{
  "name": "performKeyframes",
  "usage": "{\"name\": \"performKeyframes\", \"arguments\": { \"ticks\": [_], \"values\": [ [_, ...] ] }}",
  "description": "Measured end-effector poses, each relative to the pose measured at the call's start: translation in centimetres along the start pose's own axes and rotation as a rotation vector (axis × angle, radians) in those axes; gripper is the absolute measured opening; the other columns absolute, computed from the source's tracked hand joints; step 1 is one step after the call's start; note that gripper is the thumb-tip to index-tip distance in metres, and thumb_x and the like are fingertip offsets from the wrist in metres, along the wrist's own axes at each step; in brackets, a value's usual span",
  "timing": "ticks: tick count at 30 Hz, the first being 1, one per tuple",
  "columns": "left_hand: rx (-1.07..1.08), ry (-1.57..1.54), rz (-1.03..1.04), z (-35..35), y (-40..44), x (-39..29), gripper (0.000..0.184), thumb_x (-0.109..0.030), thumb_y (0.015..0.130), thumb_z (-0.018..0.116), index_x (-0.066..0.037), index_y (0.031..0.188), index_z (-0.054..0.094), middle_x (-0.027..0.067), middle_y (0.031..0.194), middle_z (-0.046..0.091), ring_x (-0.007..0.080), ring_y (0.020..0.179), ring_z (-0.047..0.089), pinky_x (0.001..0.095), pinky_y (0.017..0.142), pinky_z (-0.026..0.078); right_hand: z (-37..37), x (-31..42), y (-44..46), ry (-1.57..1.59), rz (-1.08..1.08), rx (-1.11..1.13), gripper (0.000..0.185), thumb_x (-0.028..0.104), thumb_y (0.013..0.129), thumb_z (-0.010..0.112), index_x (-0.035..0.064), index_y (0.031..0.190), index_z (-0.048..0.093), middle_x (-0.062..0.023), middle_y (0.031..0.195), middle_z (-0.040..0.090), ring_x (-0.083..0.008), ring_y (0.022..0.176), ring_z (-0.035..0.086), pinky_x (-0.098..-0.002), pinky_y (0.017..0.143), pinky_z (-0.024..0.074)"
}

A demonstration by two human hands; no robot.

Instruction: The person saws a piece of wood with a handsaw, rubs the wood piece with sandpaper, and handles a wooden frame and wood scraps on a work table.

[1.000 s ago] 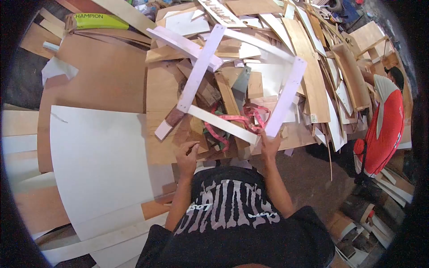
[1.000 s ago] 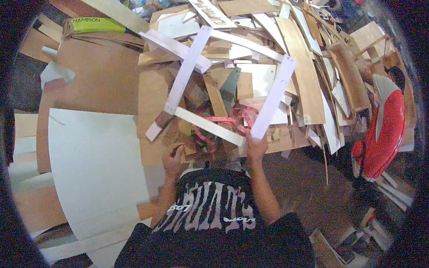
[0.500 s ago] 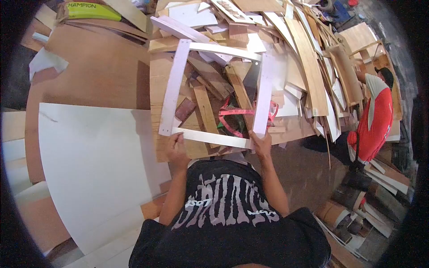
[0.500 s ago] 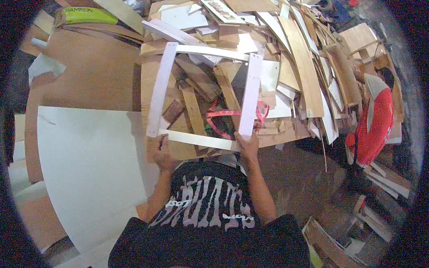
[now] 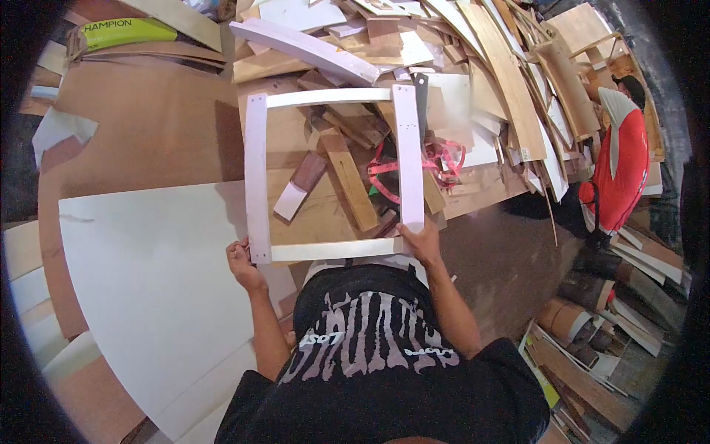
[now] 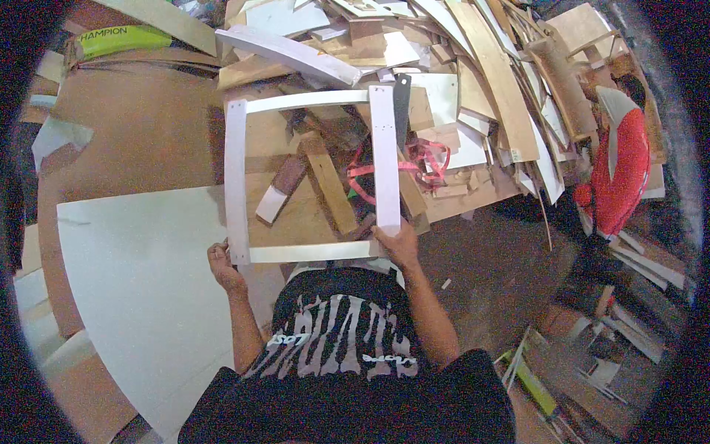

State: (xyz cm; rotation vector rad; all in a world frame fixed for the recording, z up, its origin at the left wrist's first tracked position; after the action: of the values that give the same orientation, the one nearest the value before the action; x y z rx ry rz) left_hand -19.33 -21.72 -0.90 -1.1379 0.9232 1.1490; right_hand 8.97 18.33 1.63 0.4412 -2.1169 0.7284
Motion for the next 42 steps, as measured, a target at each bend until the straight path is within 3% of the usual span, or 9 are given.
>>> {"name": "performKeyframes", "arguments": {
  "ticks": [1,5,11,19,27,30,32,38,42],
  "values": [
    [-0.037,-0.009,-0.063,-0.4,-0.1,-0.7,0.024,-0.023,0.106,0.046,-0.005,0.093,0.054,0.0057,0.101,0.063,0.0131,0.091,0.059,0.03,0.084,0.049,0.5,-0.3,-0.1,0.007,0.004,0.0,0.055,0.035,0.075,0.084,0.0022,0.115,0.067,-0.0166,0.102,0.072,-0.0299,0.092,0.071,-0.0399,0.082,0.0548],
    [0.047,0.421,-0.084,-2.6,0.9,0.4,0.023,-0.02,0.105,0.045,-0.006,0.089,0.053,-0.0007,0.081,0.046,0.0103,0.074,0.041,0.0262,0.07,0.038,2.4,0.4,-0.4,-0.066,-0.082,0.016,0.05,0.035,0.077,0.083,0.0023,0.111,0.068,-0.0155,0.099,0.073,-0.0272,0.089,0.072,-0.0398,0.08,0.0557],
    [-0.269,0.573,0.007,-6.4,-3.7,2.2,0.021,-0.017,0.102,0.044,-0.004,0.089,0.053,0.0012,0.084,0.048,0.0156,0.083,0.045,0.0317,0.08,0.04,3.5,2.4,0.3,-0.194,-0.237,0.067,0.05,0.035,0.078,0.081,0.0001,0.111,0.067,-0.0177,0.097,0.073,-0.0286,0.089,0.072,-0.0394,0.079,0.0556],
    [-0.217,0.489,0.059,-4.9,-4.0,0.1,0.021,-0.018,0.103,0.044,-0.004,0.091,0.054,0.0024,0.086,0.049,0.0157,0.084,0.045,0.0309,0.081,0.039,2.8,2.6,2.2,-0.147,-0.343,-0.021,0.055,0.037,0.076,0.082,-0.0006,0.114,0.066,-0.0192,0.097,0.072,-0.0282,0.089,0.072,-0.0387,0.079,0.0551],
    [-0.088,0.559,0.143,3.3,1.3,-2.2,0.023,-0.019,0.103,0.044,-0.001,0.094,0.056,0.0077,0.086,0.055,0.0189,0.084,0.049,0.0337,0.082,0.042,-0.7,2.8,3.7,-0.142,-0.165,-0.099,0.053,0.04,0.077,0.08,0.0012,0.111,0.068,-0.0182,0.097,0.073,-0.0296,0.089,0.071,-0.0403,0.079,0.0544],
    [0.027,0.604,0.091,9.2,1.8,-3.7,0.024,-0.019,0.102,0.044,0.0,0.095,0.056,0.0102,0.087,0.057,0.0216,0.084,0.051,0.0354,0.082,0.042,-4.2,3.3,2.3,-0.313,-0.377,-0.323,0.052,0.039,0.077,0.08,0.0009,0.11,0.068,-0.0179,0.096,0.073,-0.0275,0.087,0.071,-0.0396,0.078,0.0541],
    [0.106,0.607,0.197,11.7,3.1,-2.0,0.026,-0.021,0.101,0.045,0.001,0.092,0.057,0.0102,0.085,0.058,0.0224,0.081,0.052,0.0365,0.081,0.043,-6.0,3.5,1.1,-0.05,-0.048,-0.228,0.053,0.041,0.078,0.08,-0.0002,0.11,0.068,-0.0169,0.096,0.073,-0.025,0.085,0.07,-0.0386,0.078,0.0538],
    [0.217,0.5,0.163,23.4,2.4,0.0,0.029,-0.025,0.101,0.047,0.001,0.095,0.059,0.0099,0.083,0.059,0.0211,0.078,0.053,0.0364,0.076,0.044,-13.6,-3.7,0.0,-0.018,-0.002,-0.581,0.044,0.03,0.079,0.081,-0.0017,0.107,0.068,-0.014,0.092,0.072,-0.0204,0.083,0.068,-0.0366,0.076,0.0527],
    [0.537,0.592,0.305,34.2,0.0,1.0,0.031,-0.026,0.101,0.047,0.001,0.098,0.059,0.0119,0.086,0.061,0.0237,0.084,0.058,0.0374,0.079,0.045,-19.6,-7.6,0.3,-0.015,0.023,-0.707,0.042,0.027,0.08,0.08,-0.0031,0.105,0.067,-0.0132,0.089,0.071,-0.0197,0.08,0.065,-0.0355,0.074,0.0521]
  ]
}}
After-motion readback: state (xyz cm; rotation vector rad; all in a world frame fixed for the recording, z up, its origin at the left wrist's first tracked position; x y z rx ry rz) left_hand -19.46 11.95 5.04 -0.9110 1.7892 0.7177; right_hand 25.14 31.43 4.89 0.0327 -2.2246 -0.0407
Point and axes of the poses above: each hand's wrist, its own y-axis towards the middle knuckle, its own z-axis out of the palm, x = y × z, the point moved 10 cm from there along y, towards the middle knuckle
